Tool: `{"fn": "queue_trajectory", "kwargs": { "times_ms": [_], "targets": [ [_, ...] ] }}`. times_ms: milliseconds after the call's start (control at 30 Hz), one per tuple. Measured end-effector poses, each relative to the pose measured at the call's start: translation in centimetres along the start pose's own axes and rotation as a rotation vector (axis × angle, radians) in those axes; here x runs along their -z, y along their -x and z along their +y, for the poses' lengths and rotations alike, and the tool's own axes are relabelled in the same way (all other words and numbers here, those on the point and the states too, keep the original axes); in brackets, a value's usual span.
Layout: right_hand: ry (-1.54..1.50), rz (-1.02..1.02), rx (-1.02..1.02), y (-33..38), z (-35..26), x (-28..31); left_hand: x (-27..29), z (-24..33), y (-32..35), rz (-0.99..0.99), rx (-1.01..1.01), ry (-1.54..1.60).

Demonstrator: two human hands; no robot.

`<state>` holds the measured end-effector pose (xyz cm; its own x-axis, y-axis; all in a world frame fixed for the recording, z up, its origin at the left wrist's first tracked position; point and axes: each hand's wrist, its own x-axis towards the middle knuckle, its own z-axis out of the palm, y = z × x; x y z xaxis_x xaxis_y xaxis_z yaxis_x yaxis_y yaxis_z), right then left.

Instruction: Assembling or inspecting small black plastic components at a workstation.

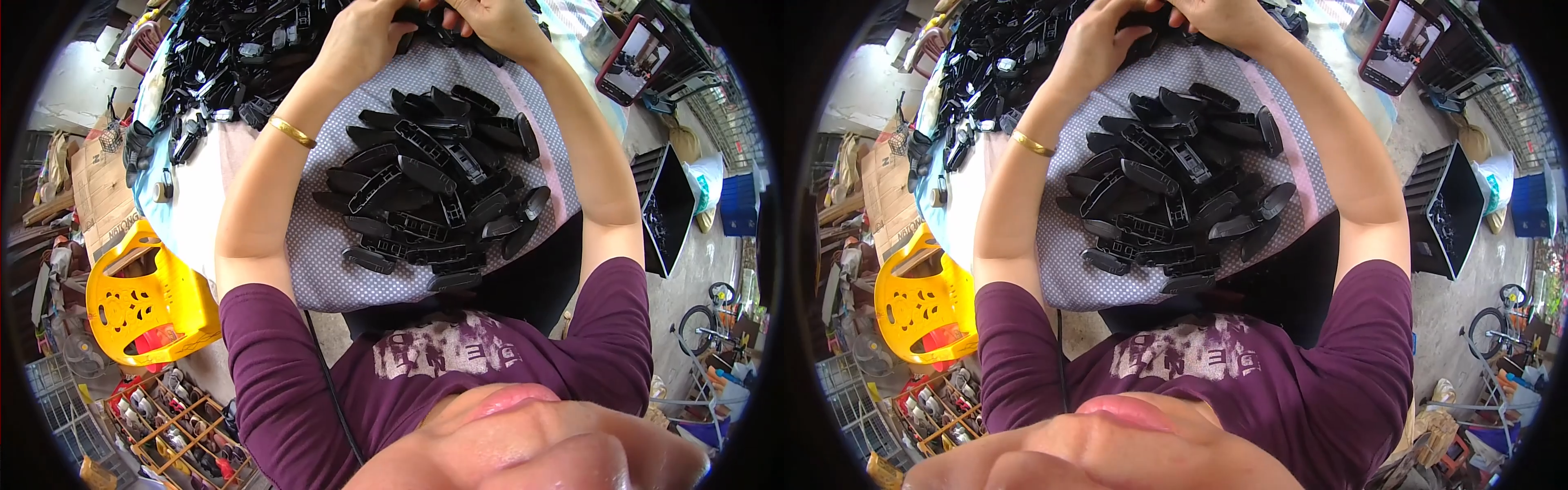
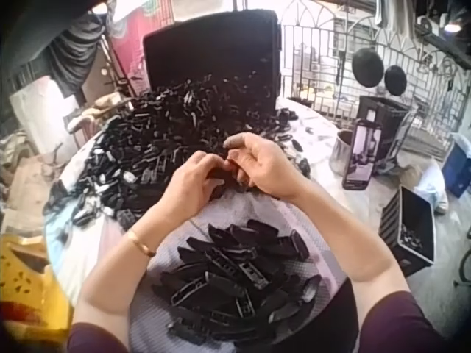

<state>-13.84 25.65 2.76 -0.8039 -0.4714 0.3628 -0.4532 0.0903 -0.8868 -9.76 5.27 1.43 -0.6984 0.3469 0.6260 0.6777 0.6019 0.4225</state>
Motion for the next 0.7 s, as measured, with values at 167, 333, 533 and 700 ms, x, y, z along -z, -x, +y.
{"fn": "queue_trajectory", "kwargs": {
  "times_ms": [167,333,533,700],
  "targets": [
    [-0.204,-0.107,0.349,-0.1,1.8,-0.8,0.1,-0.8,-0.9,0.018,0.250,0.493],
    [-0.192,0.043,-0.113,-0.3,1.6,-1.8,-0.5,-5.7,-1.1,0.046,0.207,0.901],
    [-0.200,0.112,-0.099,0.2,1.4,-2.2,-1.0,-5.3,-1.2,0.113,0.116,0.823],
    [0.038,0.234,0.088,0.2,3.3,-2.4,-1.2,-2.1,-0.7,0.241,0.487,0.974]
  ]
}}
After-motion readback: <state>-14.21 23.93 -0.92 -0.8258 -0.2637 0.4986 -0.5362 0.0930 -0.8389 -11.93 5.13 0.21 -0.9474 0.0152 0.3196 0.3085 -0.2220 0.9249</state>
